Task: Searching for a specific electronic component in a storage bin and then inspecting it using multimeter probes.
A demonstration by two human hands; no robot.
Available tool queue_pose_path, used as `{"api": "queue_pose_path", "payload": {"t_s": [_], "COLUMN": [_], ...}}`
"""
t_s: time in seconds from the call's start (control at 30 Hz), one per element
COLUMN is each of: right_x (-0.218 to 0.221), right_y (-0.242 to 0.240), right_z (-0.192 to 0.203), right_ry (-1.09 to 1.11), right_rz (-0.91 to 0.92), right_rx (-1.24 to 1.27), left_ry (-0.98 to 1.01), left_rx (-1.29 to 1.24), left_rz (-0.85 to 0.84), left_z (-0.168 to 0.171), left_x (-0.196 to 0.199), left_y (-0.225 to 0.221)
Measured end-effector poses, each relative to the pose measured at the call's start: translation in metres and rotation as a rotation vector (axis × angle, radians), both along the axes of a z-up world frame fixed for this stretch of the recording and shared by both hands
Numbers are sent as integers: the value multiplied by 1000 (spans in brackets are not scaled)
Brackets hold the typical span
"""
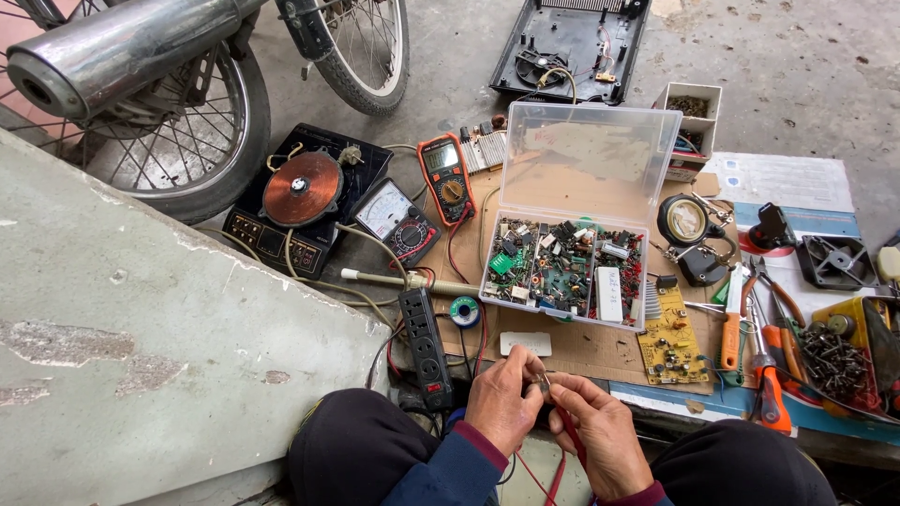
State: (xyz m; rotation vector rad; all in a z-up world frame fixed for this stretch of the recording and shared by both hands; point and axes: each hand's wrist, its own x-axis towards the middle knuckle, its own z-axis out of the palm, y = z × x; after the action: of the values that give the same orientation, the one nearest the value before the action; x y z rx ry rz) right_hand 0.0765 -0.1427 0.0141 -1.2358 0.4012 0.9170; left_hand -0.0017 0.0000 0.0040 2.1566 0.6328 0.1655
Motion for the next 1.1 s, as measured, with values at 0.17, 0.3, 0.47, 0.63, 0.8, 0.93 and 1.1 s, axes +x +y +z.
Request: {"api": "queue_pose_path", "payload": {"t_s": [0.17,0.3,0.47,0.63,0.8,0.93,1.1], "right_x": [0,0,0,-1,2,0,-12], "right_y": [0,0,1,3,2,0,5], "right_z": [1,3,3,11,3,7,4], "right_ry": [-3,-3,-3,-24,-68,-120,-253], "right_rz": [1,9,16,30,89,114,42], "right_rx": [7,-4,-7,-38,-48,23,-27], "left_ry": [1,18,14,33,-18,-140,-31], "left_rx": [1,8,4,-2,22,68,69], "left_rz": [0,-2,2,5,18,19,-44], "left_z": [-1,-1,1,2,-6,-4,-9], "left_x": [0,0,0,0,4,2,-4], "left_y": [0,0,0,0,4,2,3]}}
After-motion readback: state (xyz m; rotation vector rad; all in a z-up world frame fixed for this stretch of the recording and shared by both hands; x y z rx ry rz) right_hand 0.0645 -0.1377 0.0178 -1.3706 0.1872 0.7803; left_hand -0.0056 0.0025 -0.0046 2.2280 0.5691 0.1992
